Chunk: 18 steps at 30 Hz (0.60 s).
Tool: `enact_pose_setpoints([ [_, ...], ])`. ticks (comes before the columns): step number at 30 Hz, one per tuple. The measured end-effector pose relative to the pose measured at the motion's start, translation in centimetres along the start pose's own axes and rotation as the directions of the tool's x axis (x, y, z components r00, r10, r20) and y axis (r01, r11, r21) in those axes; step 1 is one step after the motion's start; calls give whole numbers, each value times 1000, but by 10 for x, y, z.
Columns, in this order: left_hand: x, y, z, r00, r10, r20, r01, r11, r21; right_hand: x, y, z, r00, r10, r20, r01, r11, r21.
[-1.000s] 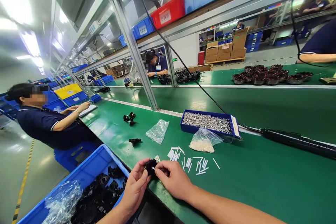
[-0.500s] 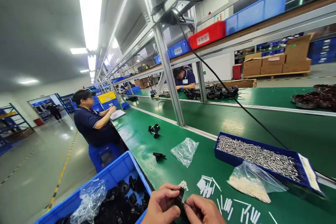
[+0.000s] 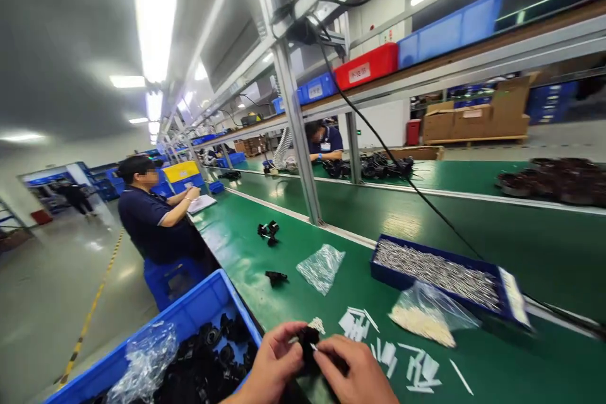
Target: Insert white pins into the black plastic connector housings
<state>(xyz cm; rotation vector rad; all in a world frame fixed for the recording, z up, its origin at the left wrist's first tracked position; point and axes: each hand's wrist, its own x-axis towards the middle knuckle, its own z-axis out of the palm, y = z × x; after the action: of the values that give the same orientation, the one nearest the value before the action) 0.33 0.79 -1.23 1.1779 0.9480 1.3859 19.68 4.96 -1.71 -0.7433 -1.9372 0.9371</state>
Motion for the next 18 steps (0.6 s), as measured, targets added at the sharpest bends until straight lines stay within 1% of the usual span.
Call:
enact_pose_setpoints([
  [1,-2,7,3,999,-41,-27,41,999,-25,0,-3,-1,1000,11,-12,-10,1000,1],
  [3,-4,19,6,992,-119,-44,113,986,-119,0,-8,-2,998,25,-64,-24,1000,11],
  [5,-3,24,7,985,-171,-28,162,966,-203,0,-10,-3,992,28,-120,-27,1000,14],
  [7,-2,26,7,982,-191,-12,183,954,-237,0,-11,-4,988,22,-152,-21,1000,8],
  [12,-2,23,6,983,-184,7,182,965,-186,0,-7,-2,990,22,-138,-19,1000,24],
  [18,-5,22,7,985,-172,-23,170,983,-68,1,-7,-3,996,33,-83,-29,999,46],
])
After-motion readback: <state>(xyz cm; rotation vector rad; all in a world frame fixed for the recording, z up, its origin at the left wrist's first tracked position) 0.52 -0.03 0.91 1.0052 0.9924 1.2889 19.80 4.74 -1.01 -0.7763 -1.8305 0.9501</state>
